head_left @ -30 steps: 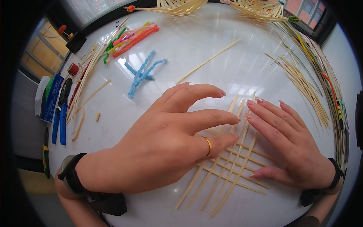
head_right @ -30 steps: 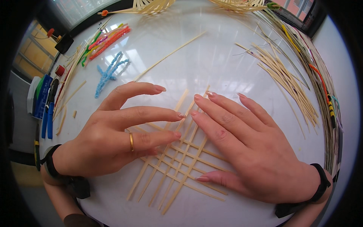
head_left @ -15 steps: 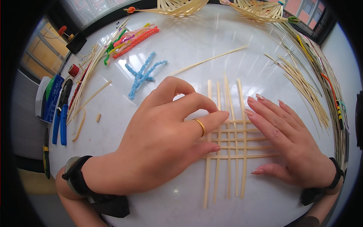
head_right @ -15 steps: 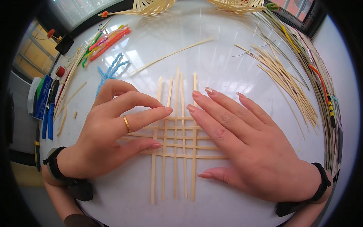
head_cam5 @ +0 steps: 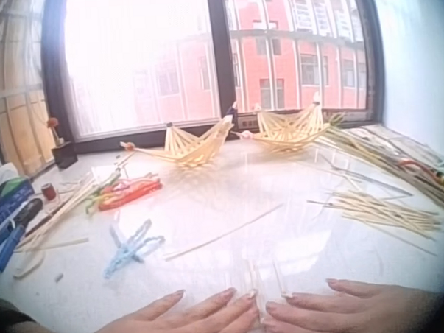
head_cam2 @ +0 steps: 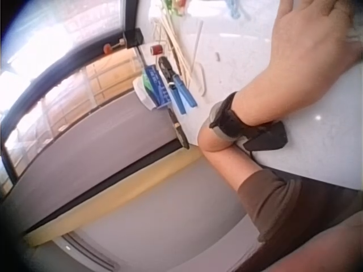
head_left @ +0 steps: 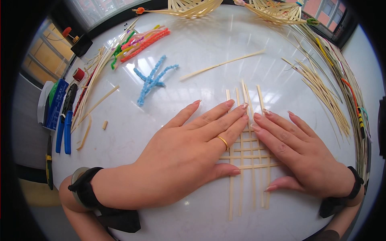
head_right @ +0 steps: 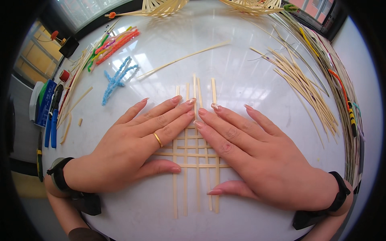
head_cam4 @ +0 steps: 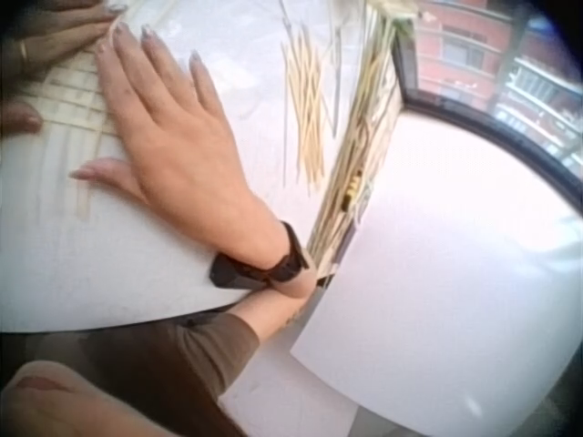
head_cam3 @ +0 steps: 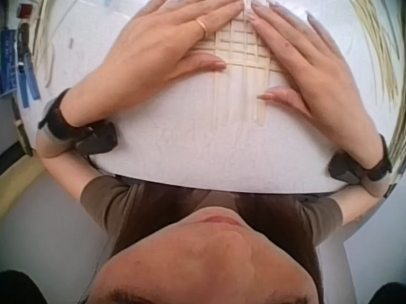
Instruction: Weaving thin bamboo strips together into a grid pattern.
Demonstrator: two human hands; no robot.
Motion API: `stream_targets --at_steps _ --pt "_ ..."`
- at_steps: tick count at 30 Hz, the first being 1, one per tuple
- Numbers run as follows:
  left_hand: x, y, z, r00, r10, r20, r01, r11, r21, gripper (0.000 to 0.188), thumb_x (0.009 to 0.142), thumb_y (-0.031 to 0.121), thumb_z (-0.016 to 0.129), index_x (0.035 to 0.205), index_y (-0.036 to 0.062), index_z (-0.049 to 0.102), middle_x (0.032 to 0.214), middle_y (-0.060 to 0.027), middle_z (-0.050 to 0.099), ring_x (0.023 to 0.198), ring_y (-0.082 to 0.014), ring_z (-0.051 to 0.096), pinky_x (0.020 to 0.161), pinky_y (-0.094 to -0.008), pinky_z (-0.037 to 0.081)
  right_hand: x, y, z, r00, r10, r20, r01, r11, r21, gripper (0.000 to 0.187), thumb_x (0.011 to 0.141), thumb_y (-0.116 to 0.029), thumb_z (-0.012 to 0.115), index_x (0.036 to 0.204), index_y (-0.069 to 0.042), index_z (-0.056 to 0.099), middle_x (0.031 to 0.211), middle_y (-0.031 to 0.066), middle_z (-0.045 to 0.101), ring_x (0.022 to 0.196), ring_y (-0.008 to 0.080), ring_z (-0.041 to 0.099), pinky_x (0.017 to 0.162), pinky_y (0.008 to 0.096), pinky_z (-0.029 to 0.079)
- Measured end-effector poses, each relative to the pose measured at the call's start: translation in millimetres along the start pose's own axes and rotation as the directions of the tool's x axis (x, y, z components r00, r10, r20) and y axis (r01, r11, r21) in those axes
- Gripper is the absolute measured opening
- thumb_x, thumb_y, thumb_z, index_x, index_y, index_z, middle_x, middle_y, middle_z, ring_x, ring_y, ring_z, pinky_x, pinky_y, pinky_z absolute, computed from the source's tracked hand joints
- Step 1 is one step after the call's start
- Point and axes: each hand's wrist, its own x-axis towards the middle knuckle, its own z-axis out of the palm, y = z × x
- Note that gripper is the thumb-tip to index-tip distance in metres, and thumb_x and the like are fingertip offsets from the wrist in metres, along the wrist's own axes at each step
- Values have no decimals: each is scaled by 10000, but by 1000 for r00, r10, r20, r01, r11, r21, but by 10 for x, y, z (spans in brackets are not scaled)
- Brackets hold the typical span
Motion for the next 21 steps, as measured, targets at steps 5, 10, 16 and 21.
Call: stream_targets --at_steps 5,10,16,21 --pt "4 -24 26 1000 8 -30 -11 994 -111 779 846 344 637 1450 31 258 1497 -156 285 1401 -314 240 1108 -506 220 23 -12 -9 1000 17 10 -17 999 -27 831 765 -494 664 1385 -20 383 1444 147 383 1364 311 326 1113 490 215" --pt "-10 5 -6 999 -38 27 37 999 22 800 860 372 618 1457 14 224 1517 -170 228 1414 -309 203 1115 -495 206 33 -15 -19 1000 16 3 -16 999 -31 818 765 -494 672 1374 -19 401 1435 141 398 1361 307 331 1113 488 218" --pt "4 -22 9 999 -24 32 24 1000 4 800 862 380 613 1461 22 220 1522 -161 221 1416 -307 197 1115 -499 199 29 -22 -2 1000 5 -24 -7 996 -89 804 758 -506 666 1351 -17 432 1415 131 429 1345 294 364 1109 493 222" --pt "13 -22 15 999 -22 28 22 1000 -18 797 859 370 621 1463 36 224 1524 -153 223 1415 -304 203 1115 -502 198 18 -17 9 999 -20 -48 12 989 -147 802 746 -521 661 1332 -15 454 1392 130 459 1324 291 397 1095 493 248"
